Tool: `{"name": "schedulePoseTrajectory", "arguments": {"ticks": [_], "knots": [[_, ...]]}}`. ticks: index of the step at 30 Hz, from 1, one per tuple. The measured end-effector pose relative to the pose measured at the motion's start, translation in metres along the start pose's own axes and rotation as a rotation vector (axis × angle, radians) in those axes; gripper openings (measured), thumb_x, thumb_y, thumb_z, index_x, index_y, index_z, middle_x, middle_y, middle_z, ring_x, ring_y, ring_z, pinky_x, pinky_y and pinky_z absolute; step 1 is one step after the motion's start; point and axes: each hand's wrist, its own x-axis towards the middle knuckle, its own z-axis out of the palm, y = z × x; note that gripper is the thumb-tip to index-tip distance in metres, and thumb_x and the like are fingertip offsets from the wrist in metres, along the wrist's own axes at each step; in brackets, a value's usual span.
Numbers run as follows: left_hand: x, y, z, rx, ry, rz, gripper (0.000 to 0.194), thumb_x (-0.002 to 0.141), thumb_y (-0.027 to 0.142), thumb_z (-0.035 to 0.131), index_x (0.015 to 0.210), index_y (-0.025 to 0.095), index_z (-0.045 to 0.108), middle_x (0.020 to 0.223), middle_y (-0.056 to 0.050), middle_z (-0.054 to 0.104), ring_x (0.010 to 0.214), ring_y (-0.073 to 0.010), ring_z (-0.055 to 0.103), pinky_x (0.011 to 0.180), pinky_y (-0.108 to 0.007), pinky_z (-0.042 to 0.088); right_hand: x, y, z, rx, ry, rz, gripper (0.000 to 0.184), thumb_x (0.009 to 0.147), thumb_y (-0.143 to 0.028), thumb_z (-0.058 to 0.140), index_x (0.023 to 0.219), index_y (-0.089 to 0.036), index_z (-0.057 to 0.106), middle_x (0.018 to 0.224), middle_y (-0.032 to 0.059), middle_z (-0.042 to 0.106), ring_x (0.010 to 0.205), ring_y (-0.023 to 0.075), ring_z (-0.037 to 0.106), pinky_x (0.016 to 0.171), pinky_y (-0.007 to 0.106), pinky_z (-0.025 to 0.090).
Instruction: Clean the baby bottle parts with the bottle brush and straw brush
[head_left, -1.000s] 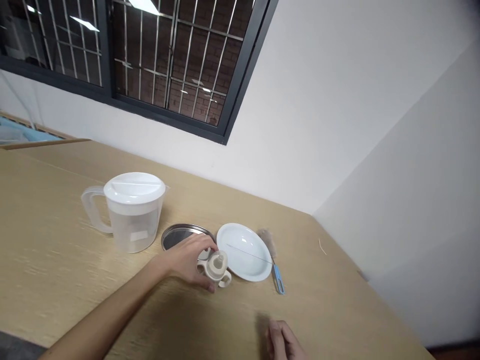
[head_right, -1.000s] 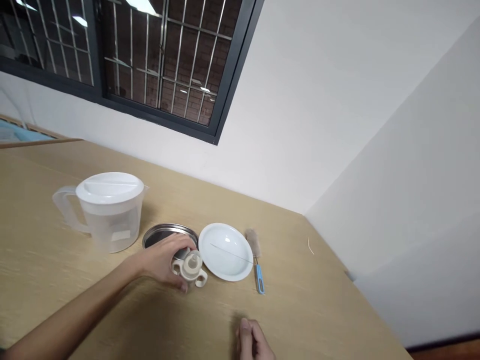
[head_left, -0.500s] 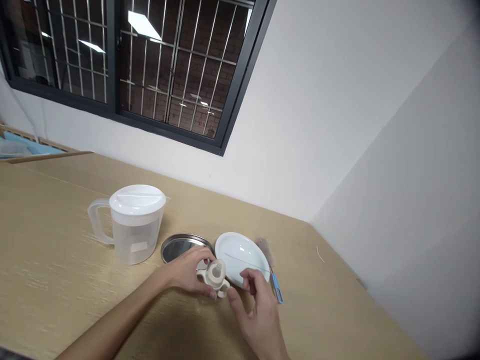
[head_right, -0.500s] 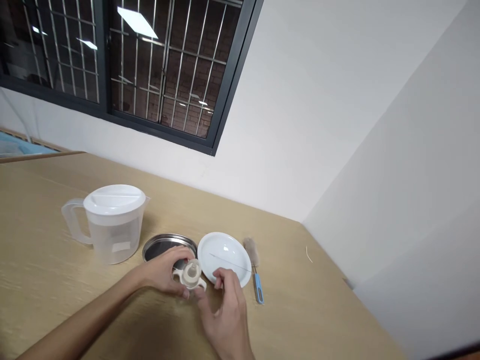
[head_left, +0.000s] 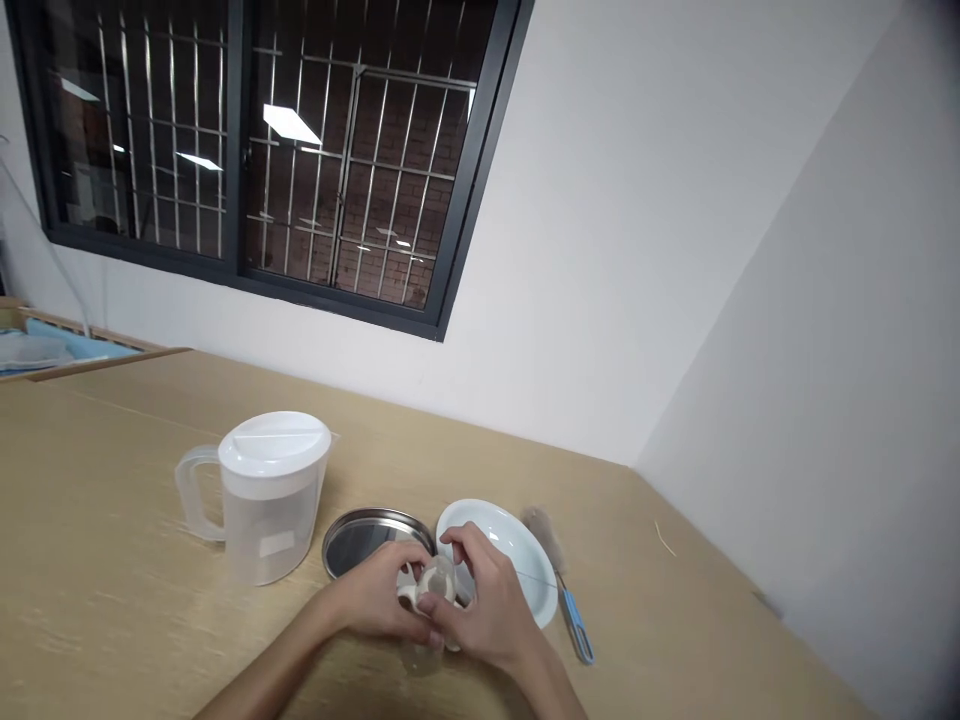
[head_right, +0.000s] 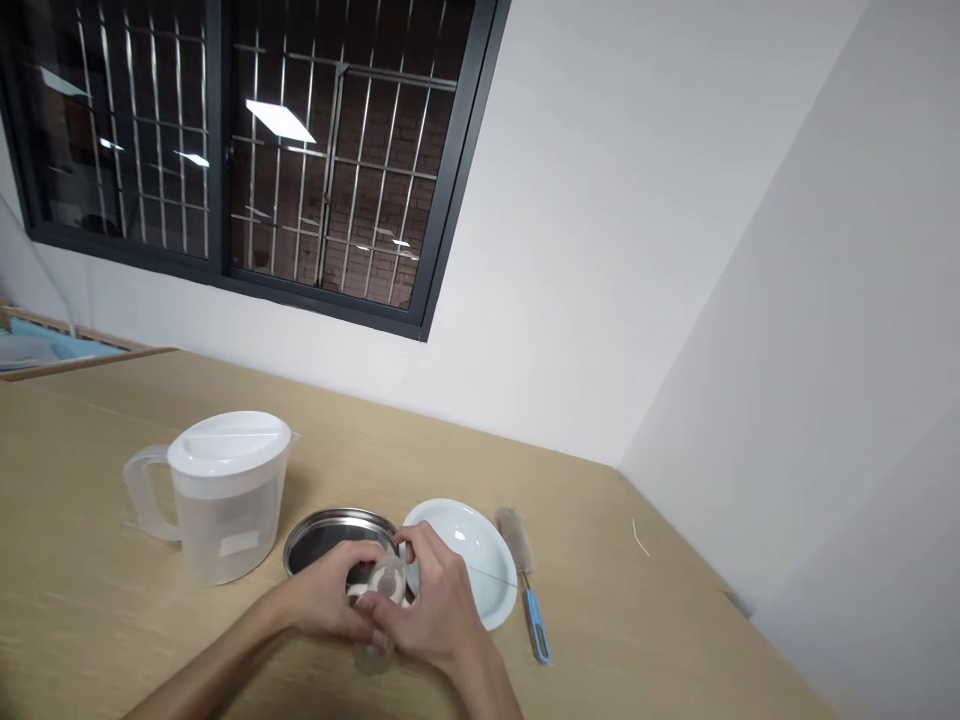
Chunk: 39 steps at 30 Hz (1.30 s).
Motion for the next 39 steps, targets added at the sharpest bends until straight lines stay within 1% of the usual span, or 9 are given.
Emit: {"name": "schedulePoseTrajectory", "arguments": {"ticks": [4,7,9,15,18,24,30,36,39], "knots": [[0.003,-0.003,0.002,-0.011,-0.003,0.036,0.039,0.055,0.025,0.079,0.091,0.018,0.064,0.092,-0.002,0.064,0.083,-0.0197,0.057,0.075,-0.029,0.046,-0.011,0.002,0.005,0.047,0.010,0.072,0.042,0.069,-0.043,0.075,0.100,-0.020,0.056,0.086,0.0006,0.055,0.070,0.0151,0.052,0.063,0.026,0.043],[0.004,-0.004,0.003,0.020,0.027,0.046,0.041,0.054,0.024,0.078,0.092,0.018,0.064,0.094,-0.003,0.065,0.085,-0.0206,0.057,0.077,-0.031,0.046,-0.018,-0.001,0.007,0.068,0.009,0.116,0.039,0.068,-0.040,0.076,0.096,-0.021,0.057,0.086,-0.0006,0.056,0.068,0.0133,0.052,0.059,0.024,0.043],[0.003,-0.003,0.004,0.032,0.029,0.049,0.039,0.054,0.022,0.076,0.090,0.018,0.063,0.093,-0.003,0.065,0.084,-0.0208,0.057,0.078,-0.031,0.046,-0.020,-0.002,0.009,0.066,0.019,0.129,0.040,0.066,-0.039,0.077,0.095,-0.021,0.057,0.086,-0.0006,0.057,0.070,0.0137,0.053,0.059,0.024,0.043],[0.000,0.010,0.009,0.027,0.031,0.048,0.032,0.056,0.018,0.069,0.088,0.018,0.063,0.089,-0.002,0.064,0.083,-0.0199,0.056,0.076,-0.029,0.045,-0.022,-0.003,0.016,0.067,0.058,0.165,0.033,0.071,-0.036,0.074,0.095,-0.021,0.058,0.087,0.0005,0.059,0.076,0.0158,0.056,0.066,0.025,0.044],[0.001,0.016,0.009,-0.002,0.023,0.041,0.033,0.057,0.015,0.066,0.089,0.017,0.064,0.089,-0.002,0.064,0.082,-0.0192,0.056,0.075,-0.029,0.045,-0.022,-0.002,0.018,0.079,0.078,0.187,0.031,0.071,-0.036,0.075,0.091,-0.020,0.058,0.085,0.0006,0.060,0.075,0.0161,0.056,0.066,0.026,0.044],[0.003,0.019,0.003,-0.081,-0.024,0.038,0.033,0.056,0.012,0.069,0.088,0.016,0.066,0.089,-0.001,0.065,0.082,-0.0182,0.056,0.074,-0.028,0.043,-0.022,-0.002,0.020,0.135,0.104,0.217,0.031,0.065,-0.032,0.079,0.084,-0.020,0.058,0.081,0.0001,0.058,0.075,0.0164,0.055,0.066,0.026,0.044],[0.002,0.023,0.000,-0.165,-0.104,0.032,0.029,0.057,0.009,0.069,0.086,0.014,0.069,0.087,-0.002,0.069,0.083,-0.0195,0.058,0.074,-0.027,0.044,-0.023,-0.002,0.022,0.139,0.135,0.203,0.025,0.068,-0.033,0.077,0.082,-0.019,0.063,0.077,0.0006,0.058,0.069,0.0151,0.055,0.063,0.026,0.044],[0.001,0.027,0.000,-0.187,-0.121,0.090,0.023,0.061,0.013,0.070,0.084,0.015,0.071,0.088,-0.003,0.068,0.083,-0.0191,0.058,0.073,-0.027,0.044,-0.020,-0.006,0.020,0.105,0.156,0.251,0.023,0.064,-0.032,0.079,0.072,-0.019,0.063,0.070,0.0002,0.058,0.063,0.0143,0.054,0.057,0.024,0.042],[0.000,0.026,0.001,-0.136,-0.097,0.137,0.017,0.061,0.011,0.071,0.078,0.016,0.070,0.085,-0.001,0.068,0.083,-0.0184,0.057,0.073,-0.026,0.042,-0.019,-0.008,0.019,0.089,0.145,0.259,0.021,0.065,-0.032,0.079,0.073,-0.019,0.064,0.070,0.0007,0.059,0.063,0.0148,0.055,0.057,0.025,0.041]]}}
